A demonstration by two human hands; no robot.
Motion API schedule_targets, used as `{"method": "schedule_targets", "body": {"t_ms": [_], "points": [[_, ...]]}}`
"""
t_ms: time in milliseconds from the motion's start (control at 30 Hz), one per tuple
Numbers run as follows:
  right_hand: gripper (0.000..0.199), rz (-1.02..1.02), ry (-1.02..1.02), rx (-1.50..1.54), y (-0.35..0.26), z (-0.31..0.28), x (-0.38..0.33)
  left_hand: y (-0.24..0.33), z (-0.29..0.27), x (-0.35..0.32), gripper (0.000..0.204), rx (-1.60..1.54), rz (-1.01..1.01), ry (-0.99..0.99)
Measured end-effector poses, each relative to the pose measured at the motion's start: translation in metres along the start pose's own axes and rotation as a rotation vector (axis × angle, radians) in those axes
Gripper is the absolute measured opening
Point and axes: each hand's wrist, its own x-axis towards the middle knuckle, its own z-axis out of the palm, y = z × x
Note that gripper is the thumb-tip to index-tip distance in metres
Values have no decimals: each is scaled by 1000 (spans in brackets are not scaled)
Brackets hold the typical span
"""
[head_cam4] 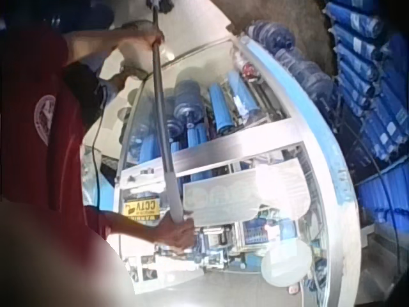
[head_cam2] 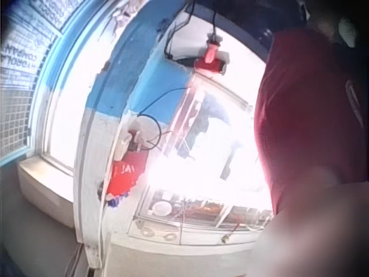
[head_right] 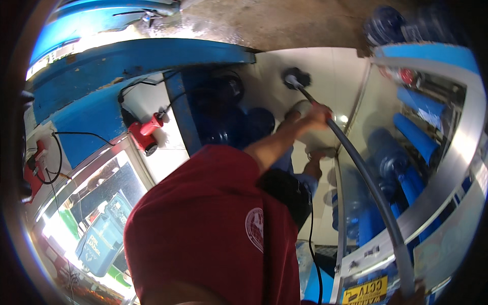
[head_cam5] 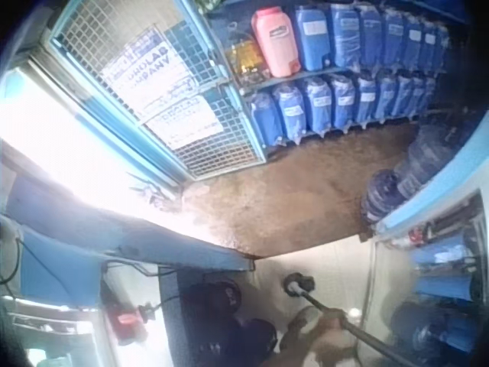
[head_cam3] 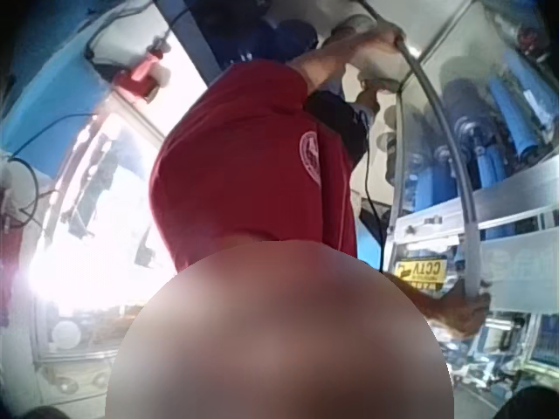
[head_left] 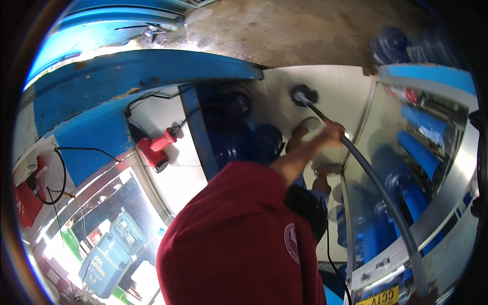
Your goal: The person mops the floor around stacked water jugs and a glass display case, then rinses the mop head in a stainless steel sink. They wring out a pink cloth and wipe the sink countertop and faucet area, moving a mug and toothbrush aside to clean underneath.
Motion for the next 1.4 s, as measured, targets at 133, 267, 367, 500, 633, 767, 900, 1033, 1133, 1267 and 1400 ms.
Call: {"method": "schedule_targets", "body": {"t_ms": [133, 267, 367, 500, 633, 767, 900, 1033, 1133, 1267, 1400], "points": [[17, -100, 34, 315, -49, 11, 2, -34, -59, -15, 21, 266, -379, -34], [19, -163, -118, 402, -83, -8, -24, -47, -110, -25, 20, 335, -289, 174], [19, -75, 107, 531, -53, -29, -64, -23, -125, -34, 18, 330, -6, 193], [58, 245, 88, 107, 30, -72, -136, 67, -94, -63, 15, 169, 128, 10], [67, 309, 11, -84, 80, -118, -189, 139, -67, -88, 17, 112, 298, -407], [46, 233, 69, -42, 68, -149, -196, 144, -50, -87, 24, 180, 364, -600], [29, 139, 140, -195, 25, -169, -172, 96, -33, -97, 20, 132, 271, -655], [26, 126, 128, -9, -16, -146, -131, 30, -34, -103, 20, 42, 201, -492], [9, 124, 118, 40, -53, -128, -112, -5, -49, -98, 19, 140, -33, -349], [12, 160, -51, 97, -81, -139, -104, -27, -66, -96, 16, 214, -323, -227], [12, 174, 46, 113, -111, -150, -103, -50, -85, -82, 21, 296, -287, -135]]}}
